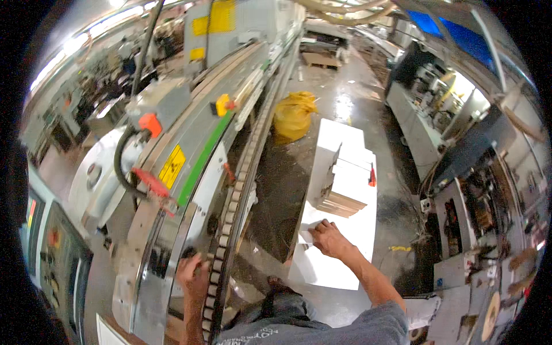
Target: The person feeds small panels into an edge-banding machine one by one, then walks to a conveyor belt to collect a stack of processed panels and places them on a workbench.
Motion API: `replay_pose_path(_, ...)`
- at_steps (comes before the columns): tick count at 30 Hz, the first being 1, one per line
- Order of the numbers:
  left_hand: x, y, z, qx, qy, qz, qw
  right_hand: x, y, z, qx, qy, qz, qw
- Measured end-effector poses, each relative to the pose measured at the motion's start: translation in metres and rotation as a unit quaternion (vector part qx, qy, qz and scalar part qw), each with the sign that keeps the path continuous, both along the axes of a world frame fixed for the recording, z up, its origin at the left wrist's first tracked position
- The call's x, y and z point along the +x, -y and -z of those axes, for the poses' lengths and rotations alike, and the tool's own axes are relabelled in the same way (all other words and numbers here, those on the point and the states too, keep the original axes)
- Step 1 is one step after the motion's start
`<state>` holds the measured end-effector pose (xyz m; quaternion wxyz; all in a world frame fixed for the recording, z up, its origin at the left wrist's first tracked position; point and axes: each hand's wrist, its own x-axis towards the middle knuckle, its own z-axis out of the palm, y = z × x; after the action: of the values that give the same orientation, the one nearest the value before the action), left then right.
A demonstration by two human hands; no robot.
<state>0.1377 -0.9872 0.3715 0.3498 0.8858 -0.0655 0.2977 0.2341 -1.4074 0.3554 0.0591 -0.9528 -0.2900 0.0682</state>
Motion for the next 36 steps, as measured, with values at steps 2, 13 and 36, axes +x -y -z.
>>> replay_pose_path(2, 0.002, 0.02, -0.022, 0.058, 0.011, 0.075, 0.995, -0.007, -0.038, -0.027, 0.074, 0.044, -0.082, 0.993)
replay_pose_path(13, -0.079, -0.051, -0.022, 0.065, -0.061, -0.119, 0.989, -0.022, -0.315, -0.051, 0.319, -0.003, -0.391, 0.863)
replay_pose_path(36, -0.088, -0.173, 0.055, 0.056, -0.022, -0.405, 0.912, -0.066, -0.486, 0.042, 0.502, -0.457, -0.035, 0.733)
